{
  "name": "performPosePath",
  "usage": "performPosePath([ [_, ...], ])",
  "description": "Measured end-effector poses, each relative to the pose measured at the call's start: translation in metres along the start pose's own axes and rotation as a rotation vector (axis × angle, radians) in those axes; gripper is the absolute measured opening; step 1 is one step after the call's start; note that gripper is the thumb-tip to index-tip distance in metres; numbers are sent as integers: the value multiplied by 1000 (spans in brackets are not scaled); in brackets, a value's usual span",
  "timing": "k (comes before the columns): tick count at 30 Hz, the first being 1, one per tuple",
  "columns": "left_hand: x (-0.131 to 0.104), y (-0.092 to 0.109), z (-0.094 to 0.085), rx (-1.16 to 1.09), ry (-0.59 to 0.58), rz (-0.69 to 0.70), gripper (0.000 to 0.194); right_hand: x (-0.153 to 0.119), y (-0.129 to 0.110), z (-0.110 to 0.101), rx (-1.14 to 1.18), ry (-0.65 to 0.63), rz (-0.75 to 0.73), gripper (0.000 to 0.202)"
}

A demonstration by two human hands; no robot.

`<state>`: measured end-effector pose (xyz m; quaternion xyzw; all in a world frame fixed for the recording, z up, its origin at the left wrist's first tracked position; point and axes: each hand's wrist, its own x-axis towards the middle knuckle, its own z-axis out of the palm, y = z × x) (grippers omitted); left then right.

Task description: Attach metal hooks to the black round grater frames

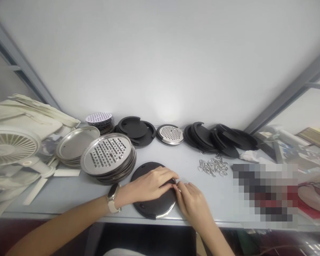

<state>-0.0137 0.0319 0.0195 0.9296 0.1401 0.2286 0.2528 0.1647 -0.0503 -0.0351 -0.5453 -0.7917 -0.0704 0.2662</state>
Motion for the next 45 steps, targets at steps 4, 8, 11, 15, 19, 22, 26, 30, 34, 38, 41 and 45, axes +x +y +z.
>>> performPosePath([
  [4,0,0,1,7,-3,1,19,1,-2,-1,-54,40,-32,22],
  [8,0,0,0,7,-8,4,21,2,-5,-1,-127,75,-44,22],
  [11,-1,1,0,7,-11,12,22,2,-7,-2,-184,91,-53,22],
  [15,-1,1,0,12,-18,38,22,1,-7,-2,-215,109,-65,21],
  [19,-1,1,0,67,-23,51,20,1,-5,-2,-175,94,-61,20],
  [22,0,2,-1,123,-11,53,17,2,-4,-1,-121,55,-63,20],
  [26,0,1,0,153,1,50,16,2,-3,0,-90,42,-57,21],
  [30,0,1,0,131,0,36,15,2,-4,-1,-86,37,-66,21],
  [34,0,1,0,83,-2,29,16,1,-4,-2,-87,48,-71,21],
  [38,-1,1,0,46,0,30,17,0,-4,-2,-88,53,-73,20],
  [41,-1,0,0,17,-9,37,17,0,-5,-2,-97,59,-75,20],
  [45,0,0,0,6,-14,27,18,-1,-5,-2,-109,61,-66,22],
])
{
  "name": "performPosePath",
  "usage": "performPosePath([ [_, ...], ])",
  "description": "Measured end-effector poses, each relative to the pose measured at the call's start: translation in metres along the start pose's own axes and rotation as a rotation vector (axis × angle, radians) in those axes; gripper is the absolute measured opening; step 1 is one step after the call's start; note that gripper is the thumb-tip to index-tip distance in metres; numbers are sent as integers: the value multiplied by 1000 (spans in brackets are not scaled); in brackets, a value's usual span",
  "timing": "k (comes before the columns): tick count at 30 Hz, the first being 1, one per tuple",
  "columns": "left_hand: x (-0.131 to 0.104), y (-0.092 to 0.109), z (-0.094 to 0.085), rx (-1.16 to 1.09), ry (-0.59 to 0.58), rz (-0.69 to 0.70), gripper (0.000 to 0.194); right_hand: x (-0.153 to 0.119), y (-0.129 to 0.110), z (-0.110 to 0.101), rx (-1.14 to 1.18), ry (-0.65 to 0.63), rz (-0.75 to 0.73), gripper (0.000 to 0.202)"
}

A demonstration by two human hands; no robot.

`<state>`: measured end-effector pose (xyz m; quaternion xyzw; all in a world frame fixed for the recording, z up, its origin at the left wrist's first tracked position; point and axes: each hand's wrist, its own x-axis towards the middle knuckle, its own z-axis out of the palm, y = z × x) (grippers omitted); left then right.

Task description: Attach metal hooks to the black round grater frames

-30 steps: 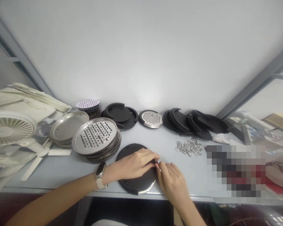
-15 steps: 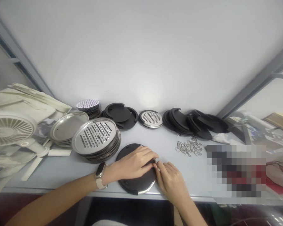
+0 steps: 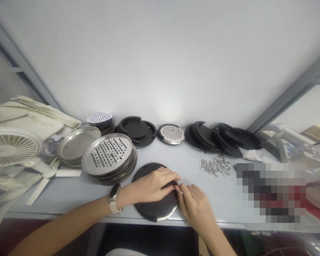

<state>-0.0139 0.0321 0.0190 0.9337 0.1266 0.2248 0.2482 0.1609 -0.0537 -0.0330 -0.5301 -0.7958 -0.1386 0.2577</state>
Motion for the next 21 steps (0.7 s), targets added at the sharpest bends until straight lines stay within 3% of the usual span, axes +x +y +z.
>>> performPosePath([
  [9,0,1,-1,-12,-8,6,20,-1,0,1,0,83,6,20],
  [21,-1,-1,1,41,-30,36,20,-2,1,1,41,85,33,19],
])
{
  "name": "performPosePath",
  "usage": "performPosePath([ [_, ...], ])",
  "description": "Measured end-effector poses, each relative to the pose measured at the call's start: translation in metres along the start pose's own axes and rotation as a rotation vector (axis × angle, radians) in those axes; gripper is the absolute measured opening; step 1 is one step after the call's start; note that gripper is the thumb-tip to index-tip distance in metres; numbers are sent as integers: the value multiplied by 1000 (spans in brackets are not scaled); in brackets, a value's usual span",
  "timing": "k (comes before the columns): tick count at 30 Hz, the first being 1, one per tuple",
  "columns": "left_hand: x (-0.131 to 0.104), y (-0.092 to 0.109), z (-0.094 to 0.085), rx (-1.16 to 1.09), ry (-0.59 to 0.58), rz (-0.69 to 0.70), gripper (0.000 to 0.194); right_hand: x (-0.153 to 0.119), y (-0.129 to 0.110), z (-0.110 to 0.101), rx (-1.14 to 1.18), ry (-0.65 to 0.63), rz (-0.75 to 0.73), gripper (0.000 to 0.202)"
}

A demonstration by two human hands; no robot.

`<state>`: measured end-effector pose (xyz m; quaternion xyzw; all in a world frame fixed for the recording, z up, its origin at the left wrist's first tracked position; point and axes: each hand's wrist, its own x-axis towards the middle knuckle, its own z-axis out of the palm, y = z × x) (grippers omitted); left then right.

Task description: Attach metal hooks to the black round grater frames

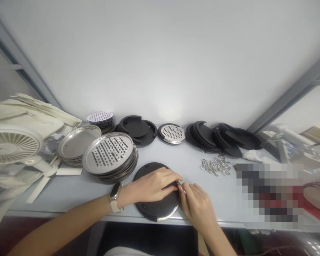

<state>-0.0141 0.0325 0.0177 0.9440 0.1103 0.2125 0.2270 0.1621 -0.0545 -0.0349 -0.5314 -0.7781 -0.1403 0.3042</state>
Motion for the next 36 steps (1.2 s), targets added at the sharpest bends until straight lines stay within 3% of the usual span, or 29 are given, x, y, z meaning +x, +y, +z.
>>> performPosePath([
  [10,1,0,-1,93,14,-7,14,2,1,2,24,-60,-24,18],
  [24,1,-1,-1,12,15,-3,16,1,-1,0,-18,-2,-21,19],
  [30,1,-1,0,84,0,9,16,1,-2,-1,13,52,-3,18],
  [36,2,1,-2,147,8,1,16,3,-1,0,-11,12,14,20],
])
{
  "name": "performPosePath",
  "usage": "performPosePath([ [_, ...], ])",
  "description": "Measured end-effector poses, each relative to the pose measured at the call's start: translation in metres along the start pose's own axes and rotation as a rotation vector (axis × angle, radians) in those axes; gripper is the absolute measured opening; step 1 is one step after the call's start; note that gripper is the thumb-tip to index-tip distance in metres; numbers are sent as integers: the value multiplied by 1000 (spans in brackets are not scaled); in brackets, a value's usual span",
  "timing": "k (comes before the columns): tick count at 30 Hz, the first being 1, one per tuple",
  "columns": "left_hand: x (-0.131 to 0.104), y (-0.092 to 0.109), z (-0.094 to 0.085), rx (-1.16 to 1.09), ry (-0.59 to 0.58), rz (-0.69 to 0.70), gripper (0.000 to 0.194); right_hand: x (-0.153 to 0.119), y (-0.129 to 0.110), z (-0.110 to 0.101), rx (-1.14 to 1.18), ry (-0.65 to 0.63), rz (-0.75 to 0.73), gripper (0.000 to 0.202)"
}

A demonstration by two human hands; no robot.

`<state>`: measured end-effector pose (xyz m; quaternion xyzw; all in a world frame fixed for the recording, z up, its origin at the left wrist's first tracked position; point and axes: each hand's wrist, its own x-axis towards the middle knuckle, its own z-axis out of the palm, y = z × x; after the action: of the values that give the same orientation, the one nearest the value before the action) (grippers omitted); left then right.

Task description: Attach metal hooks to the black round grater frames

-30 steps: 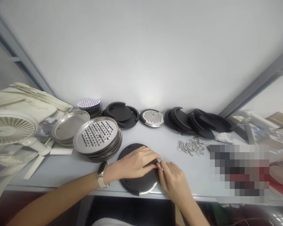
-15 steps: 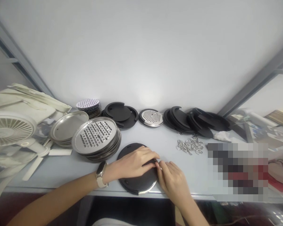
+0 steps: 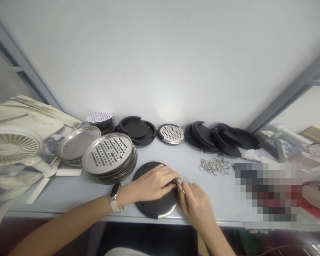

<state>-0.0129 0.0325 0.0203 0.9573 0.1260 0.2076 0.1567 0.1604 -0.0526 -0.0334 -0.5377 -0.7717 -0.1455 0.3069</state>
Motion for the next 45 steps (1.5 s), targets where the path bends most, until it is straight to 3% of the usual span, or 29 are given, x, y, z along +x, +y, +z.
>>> performPosePath([
  [9,0,1,0,36,19,-17,15,-1,3,2,9,-81,9,20],
  [45,-2,0,0,17,-6,11,15,0,-1,0,-1,-2,-18,18],
])
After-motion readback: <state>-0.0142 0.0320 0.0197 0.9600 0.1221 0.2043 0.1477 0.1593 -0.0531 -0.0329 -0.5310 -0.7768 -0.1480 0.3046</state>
